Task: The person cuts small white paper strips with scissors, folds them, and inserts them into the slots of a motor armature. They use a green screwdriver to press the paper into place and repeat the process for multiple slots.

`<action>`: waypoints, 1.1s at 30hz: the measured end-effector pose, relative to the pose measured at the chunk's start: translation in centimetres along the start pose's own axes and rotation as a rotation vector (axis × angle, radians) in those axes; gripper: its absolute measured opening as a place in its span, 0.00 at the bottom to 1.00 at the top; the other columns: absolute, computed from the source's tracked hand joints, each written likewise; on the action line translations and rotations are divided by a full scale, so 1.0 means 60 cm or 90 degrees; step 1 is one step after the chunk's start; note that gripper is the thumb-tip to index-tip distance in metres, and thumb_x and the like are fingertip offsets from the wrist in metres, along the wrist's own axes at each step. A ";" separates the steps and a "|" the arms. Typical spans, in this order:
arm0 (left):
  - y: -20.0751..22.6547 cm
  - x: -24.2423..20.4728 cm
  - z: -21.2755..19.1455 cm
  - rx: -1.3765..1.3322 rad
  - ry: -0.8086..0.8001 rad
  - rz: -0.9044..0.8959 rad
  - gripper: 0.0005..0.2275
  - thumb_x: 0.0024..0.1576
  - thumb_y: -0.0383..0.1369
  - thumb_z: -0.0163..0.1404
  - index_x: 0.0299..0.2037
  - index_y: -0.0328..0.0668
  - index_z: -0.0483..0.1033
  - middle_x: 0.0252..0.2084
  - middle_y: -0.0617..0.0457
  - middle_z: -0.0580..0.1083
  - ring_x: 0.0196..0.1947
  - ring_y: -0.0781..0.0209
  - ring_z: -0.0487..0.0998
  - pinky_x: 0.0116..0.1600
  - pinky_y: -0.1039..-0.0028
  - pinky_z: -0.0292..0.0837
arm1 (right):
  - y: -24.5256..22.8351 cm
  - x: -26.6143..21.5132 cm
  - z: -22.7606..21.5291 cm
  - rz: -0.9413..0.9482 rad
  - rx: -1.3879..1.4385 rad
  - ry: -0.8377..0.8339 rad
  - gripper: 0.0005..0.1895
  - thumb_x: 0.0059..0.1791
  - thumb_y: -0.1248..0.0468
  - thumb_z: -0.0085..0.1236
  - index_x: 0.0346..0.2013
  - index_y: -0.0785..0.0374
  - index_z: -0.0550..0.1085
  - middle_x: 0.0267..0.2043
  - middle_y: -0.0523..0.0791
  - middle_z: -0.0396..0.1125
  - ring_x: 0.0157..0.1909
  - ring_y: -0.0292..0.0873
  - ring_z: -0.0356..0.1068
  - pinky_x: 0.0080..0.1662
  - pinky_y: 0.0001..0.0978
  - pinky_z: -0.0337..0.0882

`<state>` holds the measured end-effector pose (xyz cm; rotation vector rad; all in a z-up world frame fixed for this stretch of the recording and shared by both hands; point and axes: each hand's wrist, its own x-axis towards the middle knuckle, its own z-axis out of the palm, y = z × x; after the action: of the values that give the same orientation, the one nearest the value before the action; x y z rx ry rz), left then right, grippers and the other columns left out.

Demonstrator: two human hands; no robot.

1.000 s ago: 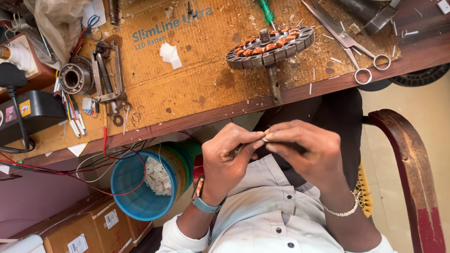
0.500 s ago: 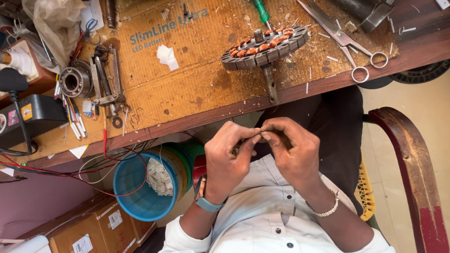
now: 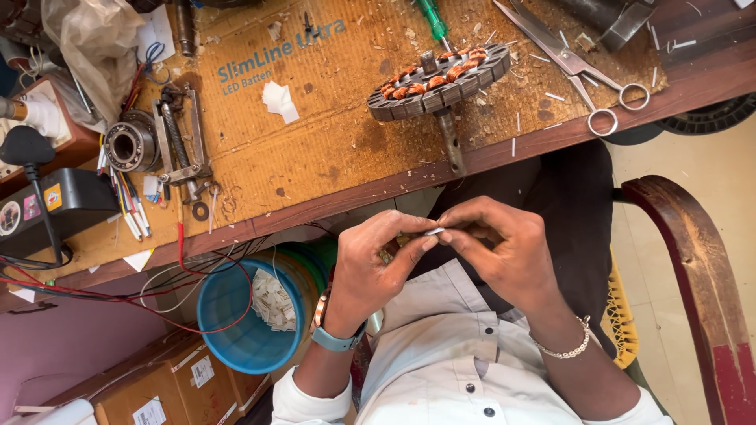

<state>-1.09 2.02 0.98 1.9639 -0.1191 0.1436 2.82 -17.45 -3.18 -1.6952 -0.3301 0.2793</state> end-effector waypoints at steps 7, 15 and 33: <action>0.004 0.004 -0.006 -0.094 -0.095 0.141 0.13 0.54 0.26 0.63 0.48 0.36 0.78 0.44 0.49 0.77 0.43 0.58 0.80 0.47 0.74 0.77 | 0.018 -0.005 -0.025 0.143 0.595 -0.173 0.06 0.49 0.73 0.59 0.37 0.71 0.70 0.36 0.50 0.70 0.34 0.40 0.75 0.36 0.32 0.78; 0.012 -0.006 0.017 -0.186 -0.077 0.019 0.09 0.57 0.24 0.62 0.47 0.36 0.80 0.43 0.49 0.78 0.38 0.67 0.82 0.38 0.82 0.82 | 0.019 -0.011 -0.034 0.280 0.657 -0.193 0.07 0.49 0.71 0.59 0.36 0.70 0.69 0.33 0.48 0.67 0.28 0.36 0.72 0.27 0.29 0.75; 0.043 0.031 0.017 -0.050 -0.028 0.117 0.17 0.54 0.27 0.64 0.52 0.37 0.75 0.50 0.49 0.73 0.46 0.57 0.73 0.44 0.75 0.74 | 0.037 0.005 -0.050 0.228 0.698 -0.099 0.12 0.51 0.66 0.64 0.40 0.69 0.69 0.34 0.48 0.71 0.31 0.37 0.72 0.33 0.25 0.74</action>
<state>0.41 0.09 3.21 1.8762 -0.3289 0.2131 4.35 -20.37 -4.91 -0.6322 0.0439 0.7062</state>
